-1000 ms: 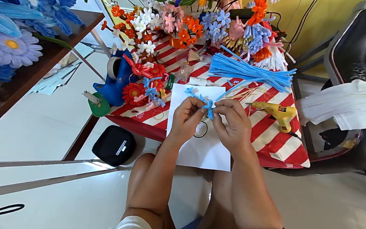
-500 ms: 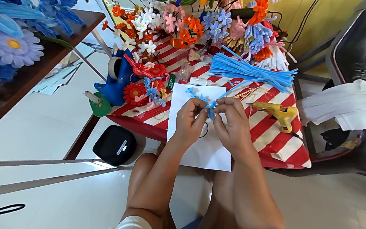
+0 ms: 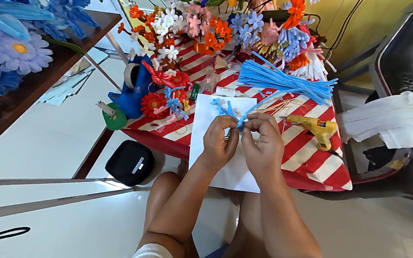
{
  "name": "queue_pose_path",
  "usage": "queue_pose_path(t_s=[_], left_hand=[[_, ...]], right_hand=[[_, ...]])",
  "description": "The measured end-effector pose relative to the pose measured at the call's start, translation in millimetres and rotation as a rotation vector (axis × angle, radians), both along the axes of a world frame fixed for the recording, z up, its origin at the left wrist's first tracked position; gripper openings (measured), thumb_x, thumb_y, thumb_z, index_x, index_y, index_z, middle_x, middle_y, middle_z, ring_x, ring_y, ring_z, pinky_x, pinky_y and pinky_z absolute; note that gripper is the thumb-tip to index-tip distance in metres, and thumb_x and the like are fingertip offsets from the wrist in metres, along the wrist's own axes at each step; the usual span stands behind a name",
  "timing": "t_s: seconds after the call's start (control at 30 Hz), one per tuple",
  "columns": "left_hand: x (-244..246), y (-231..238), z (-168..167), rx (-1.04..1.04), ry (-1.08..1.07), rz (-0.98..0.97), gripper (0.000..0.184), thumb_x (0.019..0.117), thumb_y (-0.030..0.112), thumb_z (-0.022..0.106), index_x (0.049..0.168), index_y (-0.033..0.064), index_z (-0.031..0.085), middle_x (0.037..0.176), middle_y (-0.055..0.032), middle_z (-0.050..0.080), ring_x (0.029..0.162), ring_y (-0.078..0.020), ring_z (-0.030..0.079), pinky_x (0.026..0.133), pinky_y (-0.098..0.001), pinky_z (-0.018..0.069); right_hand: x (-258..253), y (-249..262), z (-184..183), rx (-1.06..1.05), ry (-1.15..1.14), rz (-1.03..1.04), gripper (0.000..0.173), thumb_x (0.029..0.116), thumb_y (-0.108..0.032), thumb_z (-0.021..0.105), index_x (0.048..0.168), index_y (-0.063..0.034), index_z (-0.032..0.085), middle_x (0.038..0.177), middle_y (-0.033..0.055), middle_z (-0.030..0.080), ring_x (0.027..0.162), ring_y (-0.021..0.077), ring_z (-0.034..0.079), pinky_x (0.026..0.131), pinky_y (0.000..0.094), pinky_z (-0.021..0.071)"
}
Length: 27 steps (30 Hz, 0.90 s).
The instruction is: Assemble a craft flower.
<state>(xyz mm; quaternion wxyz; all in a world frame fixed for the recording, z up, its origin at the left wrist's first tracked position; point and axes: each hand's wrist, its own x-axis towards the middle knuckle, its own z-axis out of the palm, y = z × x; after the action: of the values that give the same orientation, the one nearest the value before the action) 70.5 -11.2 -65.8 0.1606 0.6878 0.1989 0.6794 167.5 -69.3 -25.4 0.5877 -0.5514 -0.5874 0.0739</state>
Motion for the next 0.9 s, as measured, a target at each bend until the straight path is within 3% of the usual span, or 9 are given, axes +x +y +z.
queue_pose_path(t_s=[0.27,0.43,0.6,0.8,0.9], left_hand=[[3.4,-7.3,8.1,-0.251,-0.226,-0.166,0.008,0.1001,0.005,0.057,0.103,0.0101,0.061,0.1,0.0051,0.065,0.088,0.0015,0.064,0.079,-0.0194,0.0571],[0.4,-8.5,12.8,-0.4,-0.332,-0.313,0.016,0.0989,0.005,0.06,0.107,0.0181,0.064,0.098,0.0106,0.066,0.085,0.0023,0.063,0.078,-0.0188,0.0558],[-3.2,-6.4,11.7,-0.445,-0.35,-0.339,0.016,0.098,0.006,0.061,0.106,0.0191,0.065,0.095,0.0096,0.067,0.081,0.0012,0.063,0.074,-0.0189,0.0555],[-5.5,-7.6,11.5,-0.4,-0.321,-0.345,0.017,0.0985,0.003,0.06,0.107,0.0172,0.064,0.1,0.0088,0.066,0.085,0.0011,0.064,0.077,-0.0194,0.0568],[-4.9,-15.7,21.2,-0.439,-0.313,-0.277,0.013,0.0958,-0.001,0.059,0.104,0.0084,0.062,0.093,0.0039,0.068,0.082,-0.0026,0.067,0.075,-0.0236,0.0581]], right_hand=[[-7.3,0.3,0.1,0.089,0.078,0.024,0.009,0.0906,-0.006,0.065,0.093,0.0012,0.07,0.11,0.0108,0.063,0.103,0.007,0.062,0.087,0.0171,0.0533],[-4.4,-4.8,6.1,0.098,0.028,0.073,0.019,0.0942,-0.001,0.054,0.097,0.0077,0.07,0.112,0.0195,0.064,0.108,0.0104,0.062,0.089,0.0177,0.0522],[0.8,-1.8,1.2,0.094,-0.016,0.096,0.025,0.0908,0.001,0.051,0.098,0.0031,0.074,0.115,0.0141,0.065,0.109,0.012,0.06,0.091,0.0194,0.0513],[-0.6,-1.3,-0.1,0.106,0.021,0.088,0.014,0.0903,-0.002,0.061,0.096,0.0012,0.074,0.114,0.0119,0.065,0.11,0.0102,0.061,0.092,0.019,0.0525],[-0.1,-0.6,-0.9,0.114,0.045,0.08,0.012,0.0898,-0.001,0.062,0.093,0.0011,0.074,0.113,0.011,0.065,0.109,0.0094,0.062,0.091,0.0189,0.0538]])
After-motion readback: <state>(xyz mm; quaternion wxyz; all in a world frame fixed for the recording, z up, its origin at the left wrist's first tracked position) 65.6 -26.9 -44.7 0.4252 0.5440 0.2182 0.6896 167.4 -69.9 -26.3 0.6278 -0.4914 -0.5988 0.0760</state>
